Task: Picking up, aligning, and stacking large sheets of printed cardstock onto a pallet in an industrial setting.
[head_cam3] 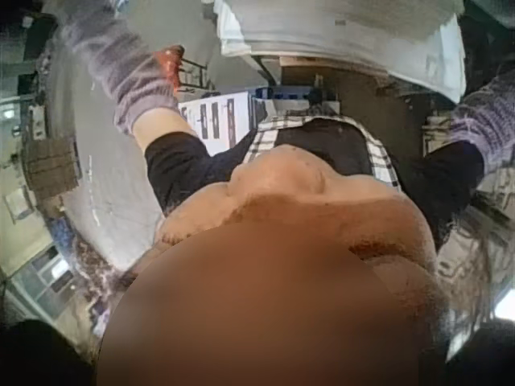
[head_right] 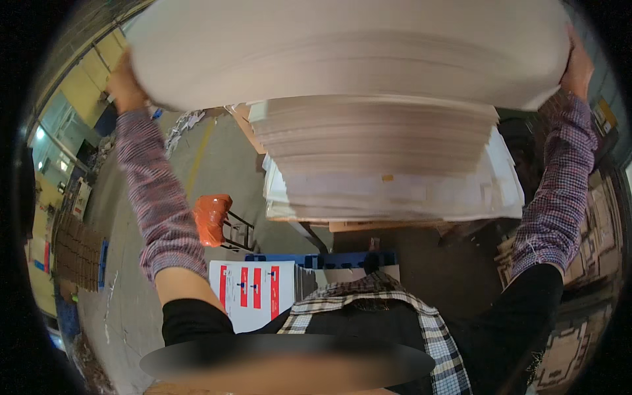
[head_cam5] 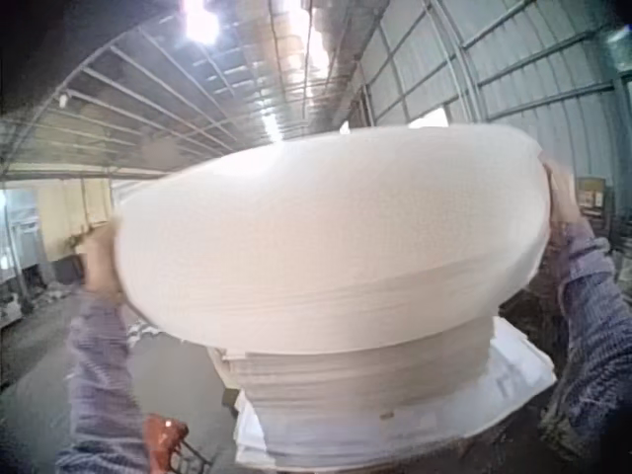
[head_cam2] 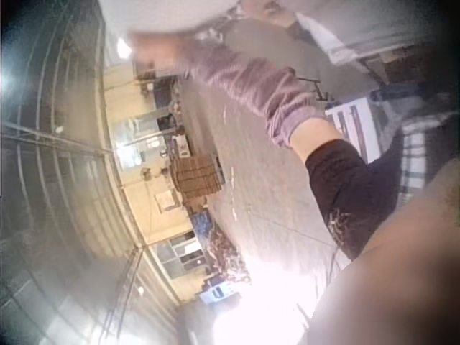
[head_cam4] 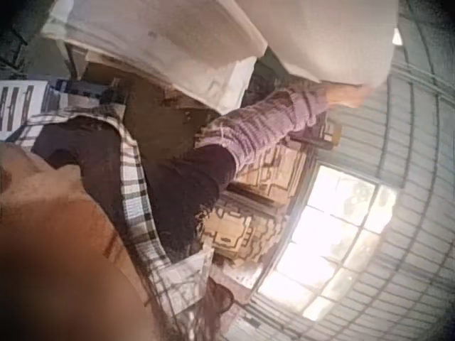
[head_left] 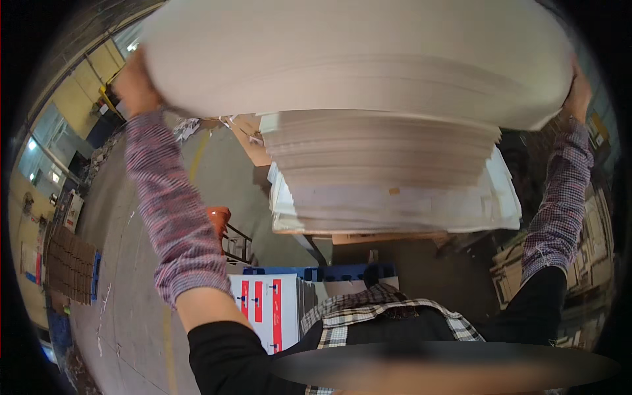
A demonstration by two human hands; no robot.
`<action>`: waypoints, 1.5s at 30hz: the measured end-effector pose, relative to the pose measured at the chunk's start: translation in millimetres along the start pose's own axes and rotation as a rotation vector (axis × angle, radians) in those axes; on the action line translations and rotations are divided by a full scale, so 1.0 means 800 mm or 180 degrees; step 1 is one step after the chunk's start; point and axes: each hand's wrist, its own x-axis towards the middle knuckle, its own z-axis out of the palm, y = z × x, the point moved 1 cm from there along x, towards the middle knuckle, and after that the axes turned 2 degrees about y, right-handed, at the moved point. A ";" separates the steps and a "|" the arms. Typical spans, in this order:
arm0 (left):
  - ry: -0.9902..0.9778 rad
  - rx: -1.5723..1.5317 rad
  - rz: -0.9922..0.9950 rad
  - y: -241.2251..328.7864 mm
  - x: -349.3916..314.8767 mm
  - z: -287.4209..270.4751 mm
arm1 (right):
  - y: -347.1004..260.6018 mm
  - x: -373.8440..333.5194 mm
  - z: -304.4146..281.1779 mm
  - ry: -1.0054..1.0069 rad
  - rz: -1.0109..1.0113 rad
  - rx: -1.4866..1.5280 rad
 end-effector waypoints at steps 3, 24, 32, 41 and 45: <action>-0.0704 0.2429 0.1537 -0.059 -0.032 0.154 | 0.122 -0.007 0.103 -0.0928 0.0866 0.0503; -0.2408 0.1700 -0.0975 -0.144 -0.197 0.266 | 0.137 -0.196 0.220 -0.2975 0.0450 -0.2370; -0.0163 -0.0085 -0.0749 -0.098 -0.330 0.207 | 0.158 -0.282 0.106 -0.1953 0.0528 0.0249; -0.0380 0.0808 -0.0122 -0.122 -0.314 0.212 | 0.133 -0.267 0.084 -0.2176 0.1082 0.0541; -0.0199 -0.0057 -0.1052 -0.107 -0.318 0.206 | 0.134 -0.274 0.077 -0.1924 0.0851 0.0497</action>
